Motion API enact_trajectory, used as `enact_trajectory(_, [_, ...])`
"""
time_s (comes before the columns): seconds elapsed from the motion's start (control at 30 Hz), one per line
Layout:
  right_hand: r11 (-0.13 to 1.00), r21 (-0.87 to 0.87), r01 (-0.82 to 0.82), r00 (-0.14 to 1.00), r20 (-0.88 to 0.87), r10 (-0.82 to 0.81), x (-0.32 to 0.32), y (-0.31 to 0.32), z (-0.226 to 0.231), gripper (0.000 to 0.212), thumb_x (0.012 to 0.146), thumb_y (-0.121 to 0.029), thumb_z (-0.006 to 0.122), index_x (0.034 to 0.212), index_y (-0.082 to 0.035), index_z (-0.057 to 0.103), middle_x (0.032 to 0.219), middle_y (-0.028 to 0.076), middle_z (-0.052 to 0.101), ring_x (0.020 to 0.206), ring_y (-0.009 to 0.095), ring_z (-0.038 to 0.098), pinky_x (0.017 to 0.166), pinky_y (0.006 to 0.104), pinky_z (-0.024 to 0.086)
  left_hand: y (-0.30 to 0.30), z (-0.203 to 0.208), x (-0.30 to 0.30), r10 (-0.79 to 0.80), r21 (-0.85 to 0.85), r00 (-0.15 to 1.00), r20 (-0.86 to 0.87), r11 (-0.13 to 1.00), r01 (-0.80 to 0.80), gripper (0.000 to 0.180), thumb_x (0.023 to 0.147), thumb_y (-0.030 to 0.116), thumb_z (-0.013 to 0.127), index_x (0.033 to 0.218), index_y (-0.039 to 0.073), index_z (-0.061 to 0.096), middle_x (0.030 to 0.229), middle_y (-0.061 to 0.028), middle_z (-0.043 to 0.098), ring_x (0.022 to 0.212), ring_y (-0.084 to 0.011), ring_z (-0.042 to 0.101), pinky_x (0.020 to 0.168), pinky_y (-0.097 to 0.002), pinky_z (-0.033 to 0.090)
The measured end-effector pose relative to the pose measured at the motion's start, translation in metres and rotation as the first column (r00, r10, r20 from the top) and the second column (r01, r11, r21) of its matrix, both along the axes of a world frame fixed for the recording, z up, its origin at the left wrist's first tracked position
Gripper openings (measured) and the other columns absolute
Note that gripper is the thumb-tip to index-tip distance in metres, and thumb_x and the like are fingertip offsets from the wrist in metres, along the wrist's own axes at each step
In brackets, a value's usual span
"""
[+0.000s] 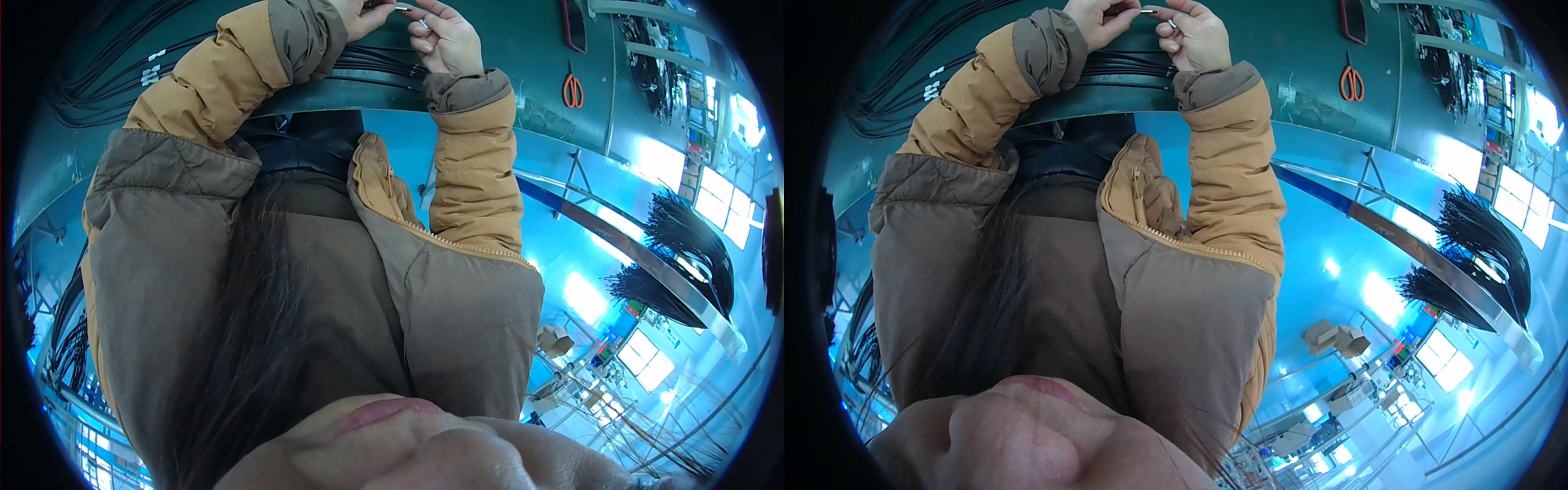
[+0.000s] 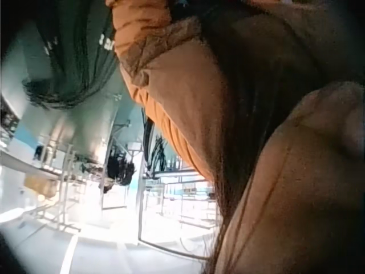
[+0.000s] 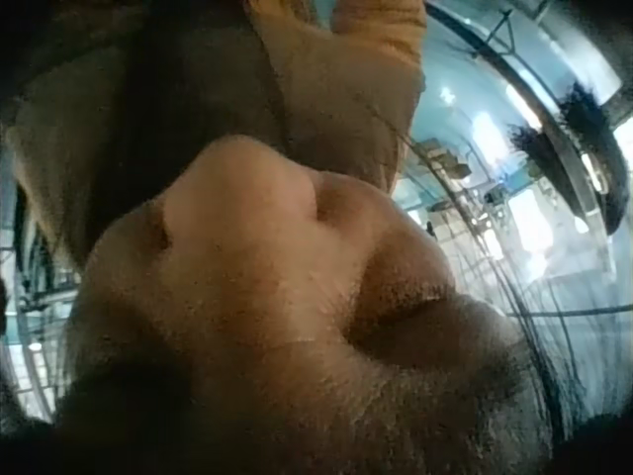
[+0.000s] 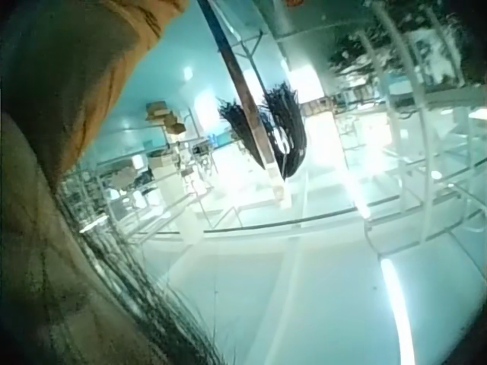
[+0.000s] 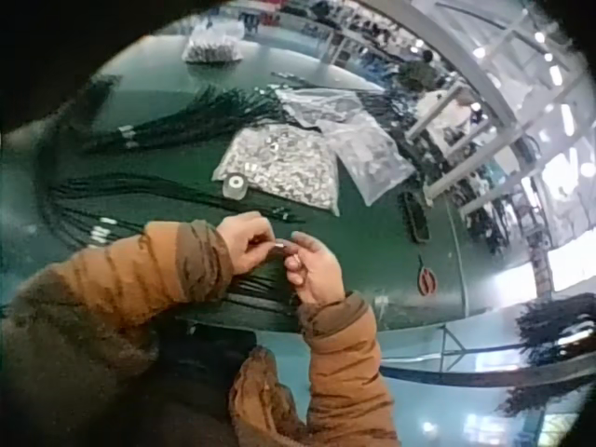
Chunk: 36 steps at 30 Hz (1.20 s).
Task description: Assembling and bundling electrical wires at a production station.
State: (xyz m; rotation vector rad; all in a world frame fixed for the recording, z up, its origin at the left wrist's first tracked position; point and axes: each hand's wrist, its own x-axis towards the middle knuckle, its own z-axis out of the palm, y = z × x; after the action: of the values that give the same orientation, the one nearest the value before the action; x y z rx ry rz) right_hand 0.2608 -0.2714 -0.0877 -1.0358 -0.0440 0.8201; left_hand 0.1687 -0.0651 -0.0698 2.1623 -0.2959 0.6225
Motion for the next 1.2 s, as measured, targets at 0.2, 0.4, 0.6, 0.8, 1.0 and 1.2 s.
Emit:
enact_trajectory(0.2, [0.999,0.049,-0.021,0.997,-0.079,0.025,-0.005,0.003,0.004,0.032,0.104,-0.003,0.048,0.135,-0.003,0.048,0.103,0.016,0.067,0.059,0.013,0.05,0.042,0.0219,0.036,-0.005,0.011,-0.004,0.001,-0.096,0.999,-0.043,0.995,-0.005,0.012,0.088,0.012,0.075,0.099,0.007,0.073,0.086,-0.0154,0.064,0.074,-0.0351,0.064,0.065,-0.0405,0.053])
enact_trajectory(0.4, [0.988,0.106,-0.109,0.994,-0.014,0.111,-0.007,0.013,0.016,0.036,0.102,-0.001,0.046,0.138,-0.003,0.045,0.113,0.023,0.067,0.055,0.013,0.046,0.04,0.0223,0.033,-0.002,-0.006,-0.002,-0.031,-0.03,0.996,0.078,0.999,0.034,0.01,0.085,0.012,0.078,0.093,0.007,0.075,0.086,-0.0145,0.062,0.073,-0.0341,0.064,0.066,-0.0417,0.054])
enact_trajectory(0.6, [0.982,0.086,-0.169,0.985,0.038,0.166,-0.004,0.011,0.018,0.038,0.1,0.001,0.047,0.138,-0.002,0.045,0.119,0.025,0.065,0.058,0.013,0.048,0.042,0.0226,0.035,0.001,0.002,-0.005,-0.115,0.015,0.993,0.015,0.993,0.115,0.01,0.085,0.011,0.076,0.092,0.006,0.073,0.095,-0.0174,0.06,0.077,-0.0341,0.063,0.065,-0.0414,0.053])
enact_trajectory(0.8, [0.991,0.122,-0.049,0.988,-0.137,0.066,0.009,0.004,-0.008,0.029,0.099,0.002,0.047,0.127,0.0,0.054,0.114,0.02,0.067,0.071,0.015,0.056,0.052,0.0225,0.045,-0.003,0.008,-0.005,-0.072,-0.032,0.995,0.076,0.997,0.075,0.01,0.085,0.01,0.077,0.091,0.005,0.072,0.094,-0.0168,0.06,0.076,-0.0339,0.063,0.065,-0.0407,0.053])
enact_trajectory(1.0, [1.0,0.006,-0.015,1.0,-0.008,0.015,-0.01,0.012,0.009,0.02,0.105,-0.008,0.051,0.123,0.0,0.057,0.098,0.014,0.067,0.07,0.014,0.056,0.051,0.0225,0.043,0.002,-0.003,-0.006,-0.002,-0.012,0.998,0.059,1.0,0.002,0.013,0.085,0.015,0.08,0.088,0.005,0.072,0.084,-0.0146,0.063,0.073,-0.0343,0.064,0.065,-0.0412,0.053])
enact_trajectory(1.2, [0.976,-0.213,-0.044,0.988,0.135,0.074,-0.013,0.002,0.012,0.018,0.108,-0.018,0.054,0.113,-0.002,0.062,0.078,0.004,0.058,0.056,0.008,0.048,0.042,0.0207,0.033,0.0,-0.001,-0.003,0.03,-0.019,1.0,0.0,0.999,-0.03,0.009,0.086,0.014,0.079,0.091,0.007,0.075,0.083,-0.0153,0.063,0.074,-0.0339,0.065,0.065,-0.0406,0.054])
